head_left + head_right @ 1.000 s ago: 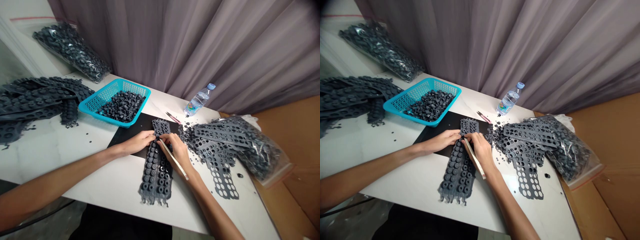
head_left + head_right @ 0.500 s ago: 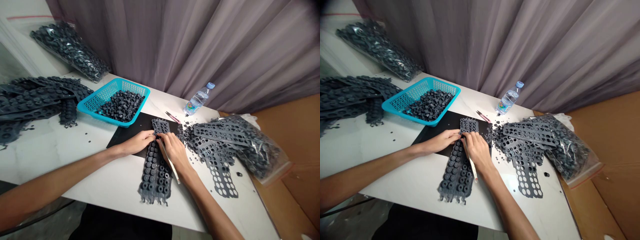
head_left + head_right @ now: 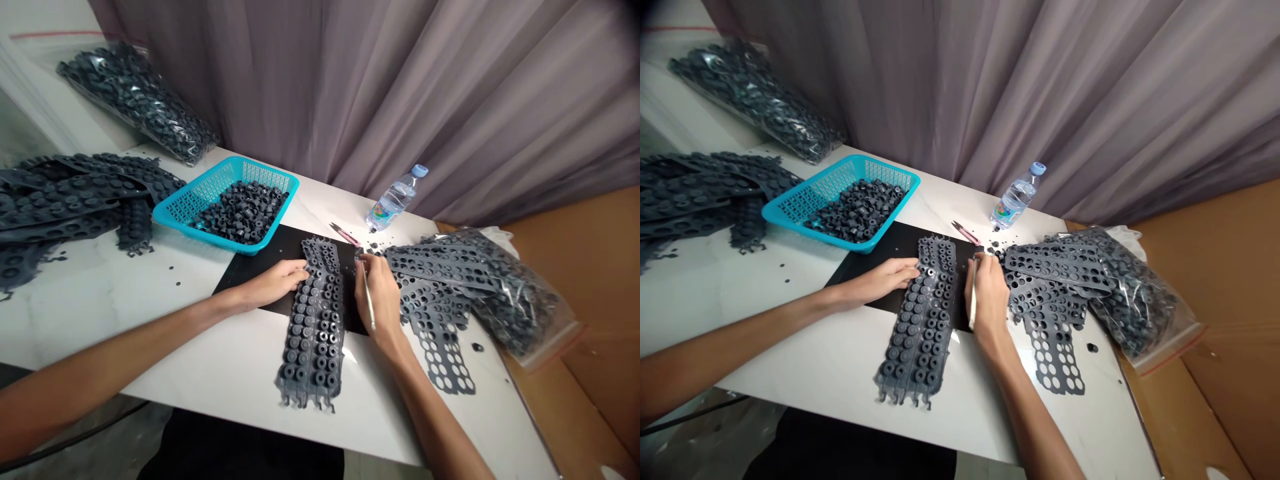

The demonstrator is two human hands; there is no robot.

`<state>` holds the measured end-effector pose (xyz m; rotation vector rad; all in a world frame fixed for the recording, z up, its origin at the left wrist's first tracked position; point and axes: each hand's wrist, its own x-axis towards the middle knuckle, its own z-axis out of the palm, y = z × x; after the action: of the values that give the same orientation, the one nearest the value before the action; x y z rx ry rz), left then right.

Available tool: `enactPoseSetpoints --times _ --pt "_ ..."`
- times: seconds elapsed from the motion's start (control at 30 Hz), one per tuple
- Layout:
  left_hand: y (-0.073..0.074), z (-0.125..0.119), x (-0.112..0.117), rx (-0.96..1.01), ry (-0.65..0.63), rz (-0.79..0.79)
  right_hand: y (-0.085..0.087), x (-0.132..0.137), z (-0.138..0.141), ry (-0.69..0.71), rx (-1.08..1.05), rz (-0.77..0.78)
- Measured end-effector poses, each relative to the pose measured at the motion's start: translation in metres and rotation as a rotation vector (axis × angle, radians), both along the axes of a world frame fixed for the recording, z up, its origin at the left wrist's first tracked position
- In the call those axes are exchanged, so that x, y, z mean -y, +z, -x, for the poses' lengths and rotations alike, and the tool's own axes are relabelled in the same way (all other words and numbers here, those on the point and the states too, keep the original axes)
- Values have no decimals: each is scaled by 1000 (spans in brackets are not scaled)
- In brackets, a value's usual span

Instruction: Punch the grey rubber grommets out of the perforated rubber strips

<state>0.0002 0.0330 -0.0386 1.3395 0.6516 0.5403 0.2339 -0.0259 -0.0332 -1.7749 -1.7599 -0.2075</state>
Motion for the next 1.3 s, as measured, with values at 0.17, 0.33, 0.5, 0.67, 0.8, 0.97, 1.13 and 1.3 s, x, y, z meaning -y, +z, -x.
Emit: enactPoseSetpoints --times 0.17,0.33,0.5,0.67,0.8,0.97,1.13,1.3 --pt "5 1 2 1 31 51 1 1 -22 12 32 -17" --pt "-1 2 -2 48 48 150 4 3 -8 78 -25 14" --pt "-6 3 -5 78 95 205 12 7 6 127 -135 72" --pt "7 4 0 76 30 176 17 10 10 243 -233 77" --pt "9 3 2 68 12 86 19 10 13 354 -301 106" --pt "4 1 -1 112 78 103 23 13 17 465 -274 114" --pt "7 0 -1 163 71 105 23 12 20 547 -142 62" --pt "12 0 1 121 69 107 22 10 22 591 -65 42"
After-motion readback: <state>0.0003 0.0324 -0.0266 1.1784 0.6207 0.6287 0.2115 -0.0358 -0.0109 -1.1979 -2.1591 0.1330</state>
